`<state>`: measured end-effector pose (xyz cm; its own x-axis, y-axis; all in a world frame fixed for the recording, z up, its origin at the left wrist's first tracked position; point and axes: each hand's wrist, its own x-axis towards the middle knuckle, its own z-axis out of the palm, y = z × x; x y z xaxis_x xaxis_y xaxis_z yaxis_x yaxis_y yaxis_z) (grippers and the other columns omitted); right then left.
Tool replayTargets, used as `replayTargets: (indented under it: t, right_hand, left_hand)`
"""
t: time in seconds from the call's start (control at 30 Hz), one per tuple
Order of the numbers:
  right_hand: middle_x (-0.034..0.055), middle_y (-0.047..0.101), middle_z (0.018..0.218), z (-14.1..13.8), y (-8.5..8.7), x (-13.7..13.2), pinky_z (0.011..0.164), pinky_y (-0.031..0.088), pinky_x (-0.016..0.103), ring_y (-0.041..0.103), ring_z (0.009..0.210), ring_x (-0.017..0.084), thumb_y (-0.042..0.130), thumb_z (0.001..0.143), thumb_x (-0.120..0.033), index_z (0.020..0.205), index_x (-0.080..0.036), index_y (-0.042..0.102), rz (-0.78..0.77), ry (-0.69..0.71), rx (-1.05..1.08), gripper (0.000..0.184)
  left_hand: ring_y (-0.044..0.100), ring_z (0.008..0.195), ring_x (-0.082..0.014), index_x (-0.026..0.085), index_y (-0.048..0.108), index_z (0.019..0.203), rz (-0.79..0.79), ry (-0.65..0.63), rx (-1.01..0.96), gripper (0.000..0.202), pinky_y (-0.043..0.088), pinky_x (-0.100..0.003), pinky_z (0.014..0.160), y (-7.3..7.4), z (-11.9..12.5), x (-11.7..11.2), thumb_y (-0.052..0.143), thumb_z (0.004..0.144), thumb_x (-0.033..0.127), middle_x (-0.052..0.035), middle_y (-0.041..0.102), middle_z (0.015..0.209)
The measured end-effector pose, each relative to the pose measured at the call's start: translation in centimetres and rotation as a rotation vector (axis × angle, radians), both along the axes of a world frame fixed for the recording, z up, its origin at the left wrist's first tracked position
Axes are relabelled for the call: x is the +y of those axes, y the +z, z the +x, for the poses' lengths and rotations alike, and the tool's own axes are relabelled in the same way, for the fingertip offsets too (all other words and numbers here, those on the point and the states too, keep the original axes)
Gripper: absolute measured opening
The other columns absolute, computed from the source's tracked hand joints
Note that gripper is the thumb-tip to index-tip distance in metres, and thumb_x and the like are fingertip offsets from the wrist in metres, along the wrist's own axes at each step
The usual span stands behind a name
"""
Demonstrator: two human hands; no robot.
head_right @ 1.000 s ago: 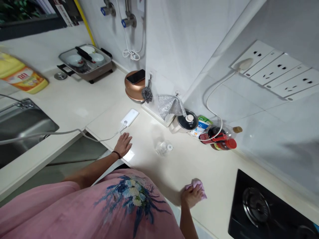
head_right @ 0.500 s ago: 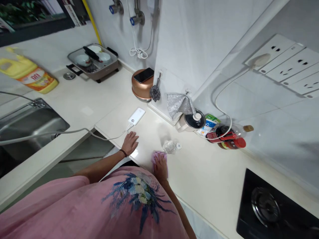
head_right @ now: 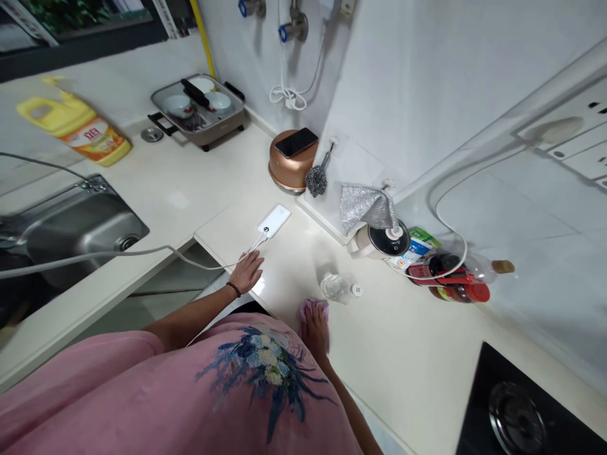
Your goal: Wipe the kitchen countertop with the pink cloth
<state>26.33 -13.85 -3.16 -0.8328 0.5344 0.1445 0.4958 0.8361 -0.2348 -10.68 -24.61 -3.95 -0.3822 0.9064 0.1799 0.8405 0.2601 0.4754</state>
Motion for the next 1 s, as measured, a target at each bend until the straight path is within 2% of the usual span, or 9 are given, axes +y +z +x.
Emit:
replayTargets:
  t: [0.13, 0.23, 0.3, 0.43, 0.57, 0.67, 0.77, 0.87, 1.0]
  right_hand:
    - [0.0158, 0.050, 0.164, -6.8, -0.1, 3.2, 0.128, 0.033, 0.060, 0.028, 0.162, 0.031, 0.044, 0.102, -0.021, 0.152, -0.016, 0.057, -0.096, 0.051, 0.037, 0.052]
    - [0.0155, 0.045, 0.168, -11.1, -0.1, 6.5, 0.130, 0.026, 0.061, 0.024, 0.163, 0.030, 0.043, 0.101, -0.021, 0.155, -0.016, 0.054, -0.131, 0.023, 0.008, 0.056]
    - [0.0162, 0.044, 0.169, -12.6, -0.2, 8.3, 0.131, 0.023, 0.062, 0.023, 0.163, 0.030, 0.042, 0.101, -0.022, 0.157, -0.016, 0.051, -0.128, -0.038, 0.009, 0.058]
    - [0.0157, 0.046, 0.168, -11.4, -0.4, 8.9, 0.130, 0.026, 0.062, 0.023, 0.163, 0.030, 0.039, 0.102, -0.023, 0.159, -0.017, 0.049, -0.117, -0.080, 0.062, 0.058]
    - [0.0186, 0.043, 0.168, -6.5, -0.7, 6.1, 0.127, 0.030, 0.065, 0.020, 0.163, 0.033, 0.039, 0.103, -0.023, 0.159, -0.015, 0.047, -0.090, -0.118, 0.061, 0.057]
    - [0.0193, 0.046, 0.166, -2.8, -1.0, 3.4, 0.125, 0.031, 0.068, 0.021, 0.164, 0.033, 0.039, 0.102, -0.020, 0.163, -0.017, 0.040, -0.086, -0.078, 0.058, 0.061]
    - [0.0185, 0.045, 0.167, -1.0, -1.2, 2.0, 0.124, 0.033, 0.069, 0.026, 0.162, 0.036, 0.041, 0.100, -0.018, 0.166, -0.021, 0.035, -0.092, -0.064, 0.055, 0.067]
    - [0.0177, 0.039, 0.171, -2.1, -1.0, 2.8, 0.123, 0.033, 0.069, 0.027, 0.161, 0.037, 0.043, 0.099, -0.020, 0.166, -0.022, 0.037, -0.089, -0.081, 0.041, 0.068]
    - [0.0181, 0.042, 0.169, -6.8, -0.8, 7.4, 0.124, 0.030, 0.068, 0.025, 0.161, 0.035, 0.038, 0.102, -0.023, 0.162, -0.020, 0.043, -0.079, -0.087, 0.024, 0.061]
  left_hand:
    - [0.032, 0.161, -0.0332, 0.018, 0.058, 0.148, -0.026, 0.015, -0.017, 0.049, 0.025, -0.063, 0.131, 0.4, 0.1, -0.1, 0.043, 0.106, 0.037, -0.0183, 0.049, 0.164]
    - [0.031, 0.161, -0.0334, 0.018, 0.058, 0.149, -0.042, 0.015, -0.036, 0.050, 0.022, -0.064, 0.132, 0.5, 0.1, -0.1, 0.043, 0.105, 0.037, -0.0180, 0.049, 0.163]
    - [0.030, 0.162, -0.0336, 0.019, 0.058, 0.150, -0.044, 0.018, -0.046, 0.051, 0.021, -0.064, 0.132, 0.6, 0.2, -0.1, 0.044, 0.105, 0.037, -0.0174, 0.050, 0.163]
    - [0.029, 0.162, -0.0331, 0.019, 0.058, 0.149, -0.044, 0.031, -0.048, 0.049, 0.022, -0.063, 0.132, 0.7, 0.2, 0.0, 0.045, 0.105, 0.035, -0.0169, 0.049, 0.164]
    - [0.029, 0.162, -0.0326, 0.021, 0.057, 0.150, -0.050, 0.028, -0.053, 0.049, 0.021, -0.064, 0.132, 0.9, 0.3, 0.0, 0.045, 0.105, 0.036, -0.0152, 0.049, 0.164]
    - [0.026, 0.164, -0.0324, 0.021, 0.057, 0.151, -0.039, 0.032, -0.052, 0.049, 0.020, -0.064, 0.133, 0.9, 0.4, -0.1, 0.045, 0.106, 0.036, -0.0140, 0.047, 0.166]
    - [0.026, 0.164, -0.0320, 0.020, 0.057, 0.151, -0.045, 0.031, -0.053, 0.049, 0.019, -0.063, 0.134, 1.0, 0.6, -0.2, 0.044, 0.107, 0.036, -0.0143, 0.047, 0.166]
    - [0.029, 0.163, -0.0314, 0.020, 0.057, 0.152, -0.069, 0.026, -0.058, 0.049, 0.018, -0.063, 0.134, 1.0, 0.6, -0.2, 0.045, 0.106, 0.035, -0.0145, 0.047, 0.167]
    - [0.031, 0.162, -0.0313, 0.020, 0.057, 0.152, -0.077, 0.026, -0.069, 0.050, 0.016, -0.062, 0.135, 1.0, 0.6, -0.2, 0.046, 0.105, 0.034, -0.0141, 0.046, 0.167]
